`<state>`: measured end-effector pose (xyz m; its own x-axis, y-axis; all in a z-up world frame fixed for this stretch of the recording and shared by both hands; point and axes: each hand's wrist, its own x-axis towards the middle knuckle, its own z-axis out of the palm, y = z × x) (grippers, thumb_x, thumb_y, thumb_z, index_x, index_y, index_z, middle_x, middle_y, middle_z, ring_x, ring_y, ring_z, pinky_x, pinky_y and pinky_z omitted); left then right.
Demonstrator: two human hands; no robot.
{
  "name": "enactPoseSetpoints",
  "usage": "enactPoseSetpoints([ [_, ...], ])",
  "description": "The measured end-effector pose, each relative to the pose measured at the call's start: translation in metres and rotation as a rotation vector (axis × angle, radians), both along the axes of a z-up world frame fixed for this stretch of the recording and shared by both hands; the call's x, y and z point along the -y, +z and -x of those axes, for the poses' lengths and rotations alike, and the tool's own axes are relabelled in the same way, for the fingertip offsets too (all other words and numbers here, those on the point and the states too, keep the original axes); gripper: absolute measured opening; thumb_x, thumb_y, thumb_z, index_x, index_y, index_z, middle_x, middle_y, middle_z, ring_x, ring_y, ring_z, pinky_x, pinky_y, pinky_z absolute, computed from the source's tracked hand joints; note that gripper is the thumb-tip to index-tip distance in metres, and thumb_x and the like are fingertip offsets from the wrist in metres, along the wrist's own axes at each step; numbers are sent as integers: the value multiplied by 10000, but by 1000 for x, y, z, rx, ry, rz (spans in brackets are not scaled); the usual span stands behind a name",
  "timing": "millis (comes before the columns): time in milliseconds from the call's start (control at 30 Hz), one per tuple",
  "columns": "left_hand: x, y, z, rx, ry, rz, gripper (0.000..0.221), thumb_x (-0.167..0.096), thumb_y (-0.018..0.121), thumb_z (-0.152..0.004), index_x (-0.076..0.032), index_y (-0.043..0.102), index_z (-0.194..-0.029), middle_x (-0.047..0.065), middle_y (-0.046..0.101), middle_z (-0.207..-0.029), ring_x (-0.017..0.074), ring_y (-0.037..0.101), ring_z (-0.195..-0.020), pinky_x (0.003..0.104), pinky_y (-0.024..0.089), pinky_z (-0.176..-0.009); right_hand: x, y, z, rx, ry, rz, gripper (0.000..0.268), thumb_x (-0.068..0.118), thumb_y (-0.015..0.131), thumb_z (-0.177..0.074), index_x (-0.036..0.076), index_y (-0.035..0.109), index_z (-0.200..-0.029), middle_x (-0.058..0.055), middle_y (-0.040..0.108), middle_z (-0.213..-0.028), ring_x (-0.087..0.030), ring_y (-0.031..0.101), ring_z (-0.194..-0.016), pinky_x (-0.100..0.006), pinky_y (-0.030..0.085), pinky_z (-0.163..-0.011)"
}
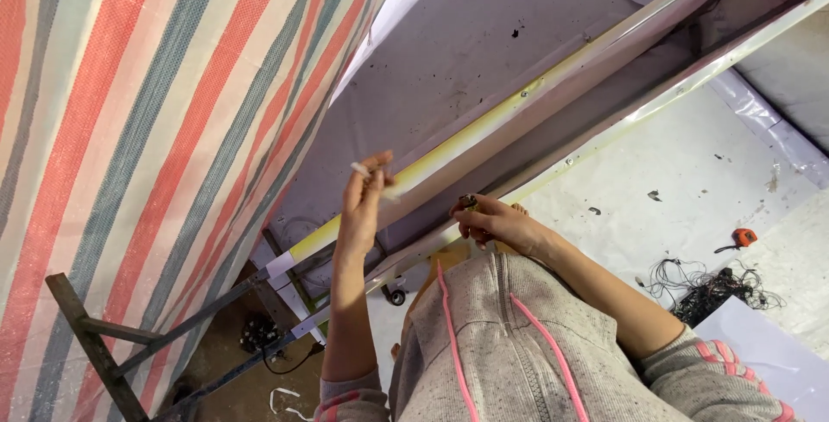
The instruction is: Securing the edges of a vinyl banner to a metal frame using a lighter to heat and bond the material.
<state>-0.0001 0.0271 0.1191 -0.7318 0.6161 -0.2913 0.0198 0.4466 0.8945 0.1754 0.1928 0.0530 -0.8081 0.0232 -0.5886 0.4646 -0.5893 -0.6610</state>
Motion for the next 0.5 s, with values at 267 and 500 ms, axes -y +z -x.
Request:
enactPoseSetpoints([
  [267,-12,-41,-28,490,435,-919,236,-189,523,-1072,-27,557,-1240,61,579,-1089,245,642,-1181,457,509,-1154,-11,-4,-1,-11,2,436,592,673,405,-980,119,562,-1117,33,269,-647,-105,272,-492,-271,261,-410],
  [500,-21,-64,-63,404,468,-768,204,-261,625,-1020,-109,626,-1157,32,643,-1073,175,672,-1091,370,575,-1054,-8,-8,-5,-2,-34,471,572,665,406,-953,139,510,-1152,37,232,-622,-87,232,-450,-232,219,-339],
])
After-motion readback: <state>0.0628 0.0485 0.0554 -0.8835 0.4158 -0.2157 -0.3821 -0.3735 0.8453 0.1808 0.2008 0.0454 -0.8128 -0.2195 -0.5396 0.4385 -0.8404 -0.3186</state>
